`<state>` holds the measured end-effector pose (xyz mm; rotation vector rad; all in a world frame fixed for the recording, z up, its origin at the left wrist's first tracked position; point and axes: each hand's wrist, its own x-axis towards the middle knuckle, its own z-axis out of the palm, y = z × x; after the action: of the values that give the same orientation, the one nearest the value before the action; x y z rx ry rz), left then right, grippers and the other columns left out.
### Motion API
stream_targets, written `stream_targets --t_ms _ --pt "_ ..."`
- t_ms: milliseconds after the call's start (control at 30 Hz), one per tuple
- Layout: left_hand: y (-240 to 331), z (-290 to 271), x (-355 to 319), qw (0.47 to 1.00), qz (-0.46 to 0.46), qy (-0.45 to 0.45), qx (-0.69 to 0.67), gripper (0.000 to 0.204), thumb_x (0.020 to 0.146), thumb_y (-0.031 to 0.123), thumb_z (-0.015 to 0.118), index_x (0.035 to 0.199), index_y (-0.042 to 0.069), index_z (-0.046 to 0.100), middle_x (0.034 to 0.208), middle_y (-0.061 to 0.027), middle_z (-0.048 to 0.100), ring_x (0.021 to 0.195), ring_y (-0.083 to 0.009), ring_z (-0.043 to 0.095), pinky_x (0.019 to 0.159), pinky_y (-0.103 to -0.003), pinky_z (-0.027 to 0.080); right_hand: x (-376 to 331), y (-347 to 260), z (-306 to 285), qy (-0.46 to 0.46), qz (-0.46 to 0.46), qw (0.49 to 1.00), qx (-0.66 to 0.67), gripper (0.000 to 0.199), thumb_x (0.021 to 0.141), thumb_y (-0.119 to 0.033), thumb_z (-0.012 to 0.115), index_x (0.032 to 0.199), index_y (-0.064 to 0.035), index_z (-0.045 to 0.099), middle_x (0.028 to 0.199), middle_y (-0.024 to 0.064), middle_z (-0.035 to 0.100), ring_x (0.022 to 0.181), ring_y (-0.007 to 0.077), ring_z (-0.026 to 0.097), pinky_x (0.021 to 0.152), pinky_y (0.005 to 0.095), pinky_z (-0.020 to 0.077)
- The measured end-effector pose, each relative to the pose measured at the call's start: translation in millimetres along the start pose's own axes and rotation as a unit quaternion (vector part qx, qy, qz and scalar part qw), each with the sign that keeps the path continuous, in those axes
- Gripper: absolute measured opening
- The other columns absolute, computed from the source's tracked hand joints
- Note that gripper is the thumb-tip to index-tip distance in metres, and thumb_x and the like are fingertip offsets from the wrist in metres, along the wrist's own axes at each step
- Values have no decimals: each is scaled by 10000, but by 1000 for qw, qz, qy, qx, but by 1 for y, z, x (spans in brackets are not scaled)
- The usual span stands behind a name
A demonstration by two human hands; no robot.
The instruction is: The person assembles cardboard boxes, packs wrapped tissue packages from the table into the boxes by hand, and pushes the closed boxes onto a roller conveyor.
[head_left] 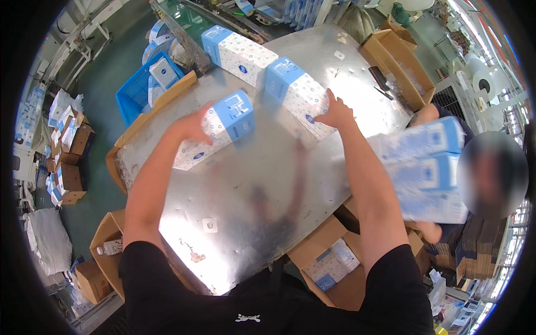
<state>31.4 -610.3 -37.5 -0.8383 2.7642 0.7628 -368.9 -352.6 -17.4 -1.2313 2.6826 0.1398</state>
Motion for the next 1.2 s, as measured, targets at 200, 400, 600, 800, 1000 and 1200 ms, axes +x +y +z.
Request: stream_targets --t_ms 200,400,600,800,1000,1200 --pt "18 15 -31 988 -124 30 -87 1196 651 378 830 1605 117 158 1352 -258 600 1211 -399 611 1020 -454 486 -112 -17 33 -69 75 991 84 1225 704 -550 745 1592 -14 94 1085 197 716 958 350 709 821 459 568" --pt "241 105 2 982 93 -92 -140 1009 774 350 784 1579 53 252 1440 -249 524 1326 -406 515 1098 -468 425 -273 -21 69 28 105 929 352 1171 717 -386 863 1567 11 163 1535 291 337 1384 440 408 1132 476 369" --pt "230 67 168 940 142 285 119 697 865 232 658 1508 110 418 1571 -205 362 1510 -365 250 1198 -622 202 -242 15 38 79 262 923 271 1221 652 -460 904 1592 -94 217 1622 324 91 1456 475 280 1171 496 328" --pt "177 10 231 955 -35 142 259 1038 747 34 756 1601 275 217 1644 -55 254 1500 -336 270 1074 -757 311 -212 5 45 78 210 901 371 1216 646 -434 913 1586 -96 219 1572 301 180 1351 450 445 1105 462 436" --pt "154 0 196 929 78 144 333 655 772 70 727 1372 218 509 1398 -67 511 1358 -298 443 993 -634 430 -206 5 44 74 191 898 390 1231 640 -402 928 1580 -90 198 1536 283 226 1319 417 486 1088 443 459" --pt "175 97 36 779 593 10 201 366 918 142 572 1255 270 634 1343 -59 553 1308 -275 494 1118 -543 346 -225 13 68 78 194 917 340 1217 670 -371 915 1587 -73 173 1491 304 324 1289 407 524 1063 447 472"
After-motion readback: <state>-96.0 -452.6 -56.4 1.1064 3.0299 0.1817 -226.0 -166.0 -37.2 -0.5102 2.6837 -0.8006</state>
